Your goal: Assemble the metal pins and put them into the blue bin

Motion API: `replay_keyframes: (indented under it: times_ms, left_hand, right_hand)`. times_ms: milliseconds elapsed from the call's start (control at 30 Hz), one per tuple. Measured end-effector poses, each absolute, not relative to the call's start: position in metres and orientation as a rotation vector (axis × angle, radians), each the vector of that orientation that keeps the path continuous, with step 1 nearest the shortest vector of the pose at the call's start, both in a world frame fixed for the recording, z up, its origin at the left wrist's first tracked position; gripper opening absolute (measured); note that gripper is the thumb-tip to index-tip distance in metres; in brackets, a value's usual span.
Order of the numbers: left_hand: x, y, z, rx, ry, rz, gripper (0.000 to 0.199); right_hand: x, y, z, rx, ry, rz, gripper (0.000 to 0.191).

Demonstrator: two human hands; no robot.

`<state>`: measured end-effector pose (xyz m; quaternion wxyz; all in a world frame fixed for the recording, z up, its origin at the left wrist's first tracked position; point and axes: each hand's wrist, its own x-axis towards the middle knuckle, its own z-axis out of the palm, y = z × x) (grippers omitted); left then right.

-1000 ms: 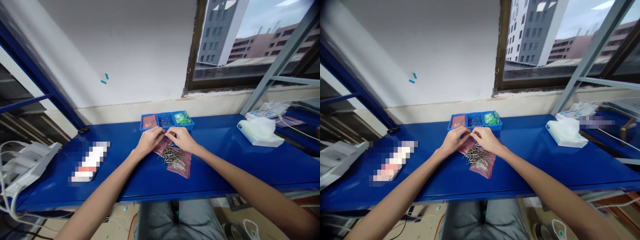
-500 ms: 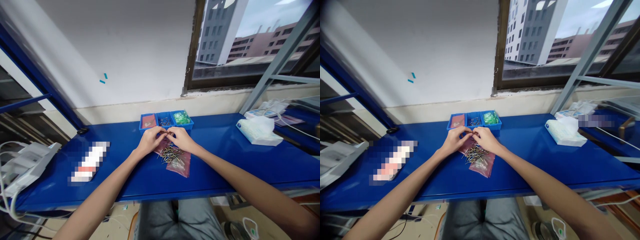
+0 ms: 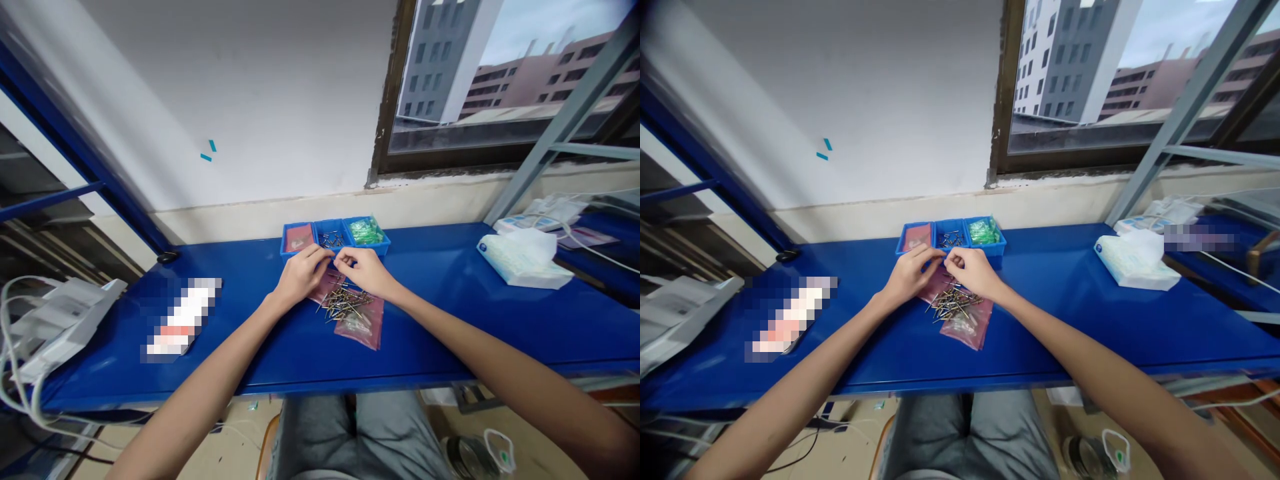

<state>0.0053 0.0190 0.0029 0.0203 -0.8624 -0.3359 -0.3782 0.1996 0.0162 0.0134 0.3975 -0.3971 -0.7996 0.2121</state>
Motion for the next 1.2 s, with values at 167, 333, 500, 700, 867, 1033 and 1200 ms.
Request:
replay_keyframes:
  times_ms: [167,333,500,700,867,1033,1200]
  left_hand:
    - [0.005,0.021,-0.001,-2.642,-1.083,-1.134,0.016]
    - [0.007,0.02,-0.001,-2.712,-1.068,-1.232,0.012]
    - [0.008,0.018,0.0,-2.743,-1.092,-1.241,0.012]
    - [0.006,0.021,-0.001,-2.717,-1.047,-1.14,0.014]
    - [0.005,0.022,0.0,-2.607,-1.007,-1.251,0.011]
    - [0.01,0.017,0.004,-2.718,-1.046,-1.38,0.006]
    - [0.015,0.015,0.004,-2.808,-1.167,-1.566,0.007]
  right_hand:
    - [0.2,0.016,0.013,-0.936,-2.019,0.636,0.022]
    - [0.202,0.021,0.012,-0.966,-1.95,0.54,0.017]
    - [0.202,0.023,0.007,-1.0,-2.033,0.518,0.015]
    - [0.201,0.019,0.008,-0.969,-2.066,0.32,0.017]
    - [0.203,0.02,0.011,-0.972,-1.991,0.367,0.018]
    - [0.204,0.023,0.012,-0.944,-2.093,0.487,0.016]
    - [0.204,0.022,0.012,-0.97,-2.129,0.527,0.011]
